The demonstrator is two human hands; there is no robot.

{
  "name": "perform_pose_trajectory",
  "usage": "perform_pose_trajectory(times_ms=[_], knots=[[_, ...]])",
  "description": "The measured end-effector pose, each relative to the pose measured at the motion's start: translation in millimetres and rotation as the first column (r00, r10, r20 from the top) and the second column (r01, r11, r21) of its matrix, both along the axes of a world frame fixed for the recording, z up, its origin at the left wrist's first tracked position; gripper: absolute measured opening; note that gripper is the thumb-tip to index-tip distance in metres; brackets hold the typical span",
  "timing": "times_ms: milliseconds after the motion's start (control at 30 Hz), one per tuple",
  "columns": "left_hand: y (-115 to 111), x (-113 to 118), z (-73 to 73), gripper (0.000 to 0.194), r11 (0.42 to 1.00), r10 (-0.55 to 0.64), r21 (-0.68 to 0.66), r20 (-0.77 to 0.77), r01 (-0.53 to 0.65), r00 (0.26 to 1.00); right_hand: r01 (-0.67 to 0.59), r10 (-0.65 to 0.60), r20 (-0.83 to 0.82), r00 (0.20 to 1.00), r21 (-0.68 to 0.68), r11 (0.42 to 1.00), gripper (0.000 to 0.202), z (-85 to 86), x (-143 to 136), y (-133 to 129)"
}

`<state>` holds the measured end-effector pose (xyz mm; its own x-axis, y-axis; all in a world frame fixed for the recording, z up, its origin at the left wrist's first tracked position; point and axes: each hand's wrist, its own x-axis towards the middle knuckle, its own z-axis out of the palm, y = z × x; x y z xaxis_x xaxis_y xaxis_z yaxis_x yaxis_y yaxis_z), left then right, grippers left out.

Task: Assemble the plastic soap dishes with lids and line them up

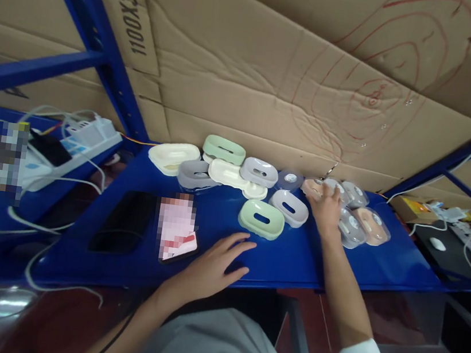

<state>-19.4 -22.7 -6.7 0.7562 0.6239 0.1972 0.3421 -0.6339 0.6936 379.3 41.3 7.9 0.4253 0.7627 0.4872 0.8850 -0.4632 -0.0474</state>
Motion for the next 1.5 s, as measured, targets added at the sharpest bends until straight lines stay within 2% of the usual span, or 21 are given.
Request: perform_pose_trajectory(times_ms=[200, 467, 633, 900, 1133, 1400, 1500], knots=[[0, 2, -3.7, 0.045, 1.0, 0.008, 0.021, -0.023, -0.008, 1.0, -0.031, 0.031, 0.005, 1.0, -0.055, 0.998, 0.065, -7.1, 0, 1], [-1, 1, -2.3, 0.04, 0.999, 0.007, 0.044, -0.029, -0.006, 1.0, 0.004, -0.002, 0.042, 0.999, -0.058, 0.998, 0.058, -0.6, -3, -7], [-1, 2, -3.2, 0.037, 0.999, 0.009, 0.052, -0.033, -0.007, 0.999, -0.02, 0.024, 0.042, 0.999, -0.095, 0.995, 0.057, -0.2, 0, -8], [-1, 2, -2.3, 0.035, 0.997, -0.001, 0.075, -0.047, 0.004, 0.999, -0.178, 0.209, 0.107, 0.972, -0.248, 0.952, 0.071, -4.9, 23, -13], [-1, 2, -3.9, 0.035, 0.996, 0.0, 0.086, -0.045, 0.004, 0.999, -0.163, 0.182, 0.094, 0.979, -0.183, 0.97, 0.067, 2.8, 18, -4], [0, 3, -0.2, 0.034, 0.995, -0.008, 0.098, -0.032, 0.011, 0.999, -0.111, 0.12, 0.076, 0.99, -0.121, 0.986, 0.061, -2.5, 6, 6], [0, 3, -1.6, 0.033, 0.995, -0.005, 0.103, -0.038, 0.009, 0.999, -0.143, 0.156, 0.086, 0.984, -0.139, 0.98, 0.061, -3.6, 9, 6]])
